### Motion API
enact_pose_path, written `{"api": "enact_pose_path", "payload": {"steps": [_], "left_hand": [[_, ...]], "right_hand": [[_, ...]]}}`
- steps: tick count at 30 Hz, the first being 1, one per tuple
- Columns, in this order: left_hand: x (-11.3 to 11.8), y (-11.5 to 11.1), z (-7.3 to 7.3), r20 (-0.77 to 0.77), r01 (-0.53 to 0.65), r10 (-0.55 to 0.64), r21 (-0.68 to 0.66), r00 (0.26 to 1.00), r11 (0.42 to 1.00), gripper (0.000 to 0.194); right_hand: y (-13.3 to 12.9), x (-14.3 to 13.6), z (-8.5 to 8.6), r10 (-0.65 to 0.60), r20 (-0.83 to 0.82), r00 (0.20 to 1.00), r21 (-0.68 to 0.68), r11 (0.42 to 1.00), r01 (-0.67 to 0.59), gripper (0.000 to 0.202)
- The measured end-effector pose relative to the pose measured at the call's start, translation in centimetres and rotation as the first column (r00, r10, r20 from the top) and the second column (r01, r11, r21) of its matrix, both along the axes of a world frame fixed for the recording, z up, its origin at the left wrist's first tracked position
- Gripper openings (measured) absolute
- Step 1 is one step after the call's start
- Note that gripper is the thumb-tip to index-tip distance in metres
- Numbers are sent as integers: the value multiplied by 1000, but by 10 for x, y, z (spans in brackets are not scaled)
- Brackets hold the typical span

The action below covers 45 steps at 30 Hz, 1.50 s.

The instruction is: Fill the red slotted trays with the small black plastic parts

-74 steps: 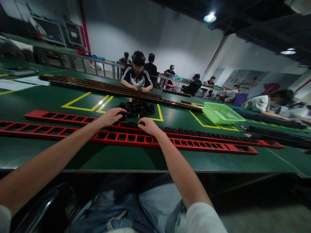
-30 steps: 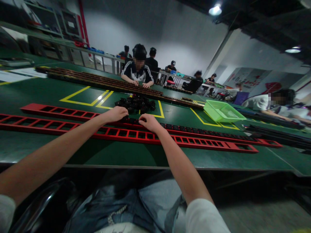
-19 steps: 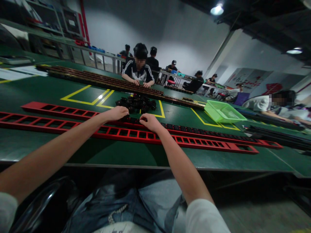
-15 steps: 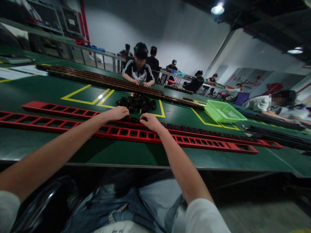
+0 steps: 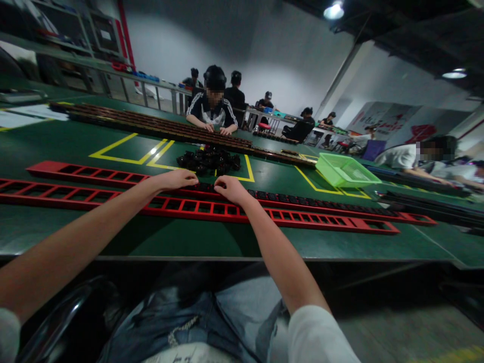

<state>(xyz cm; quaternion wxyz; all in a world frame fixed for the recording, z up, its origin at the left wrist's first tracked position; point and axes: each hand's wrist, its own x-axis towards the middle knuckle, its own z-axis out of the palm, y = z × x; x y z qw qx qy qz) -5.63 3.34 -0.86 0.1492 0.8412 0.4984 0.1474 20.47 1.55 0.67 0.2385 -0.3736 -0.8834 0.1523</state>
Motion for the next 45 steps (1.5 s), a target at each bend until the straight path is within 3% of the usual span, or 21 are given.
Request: {"api": "enact_pose_path", "payload": {"steps": [9,20,26,32,42,45], "left_hand": [[4,0,4,-75,-48,48,-2,996,999,41],[-6,6,0,70,67,-59,-104,996,992,38],[-8,10,1,65,34,-25,-132,998,991,35],[-6,2,2,29,30,-28,-82,999,996,41],[-5,-1,8,-28,28,-32,-124,999,992,43],[-5,-4,8,-13,22,-22,2,1000,1000,44]], "right_hand": [[-2,-1,2,-14,25,1000,19,1000,13,7],[-4,-1,4,-15,26,1000,19,1000,15,7],[-5,-1,5,-24,29,999,14,1000,23,8],[-4,-2,4,-38,28,999,16,999,37,7],[-3,-1,2,-23,22,999,17,1000,23,7],[-3,-1,2,-17,14,1000,17,1000,17,7]]}}
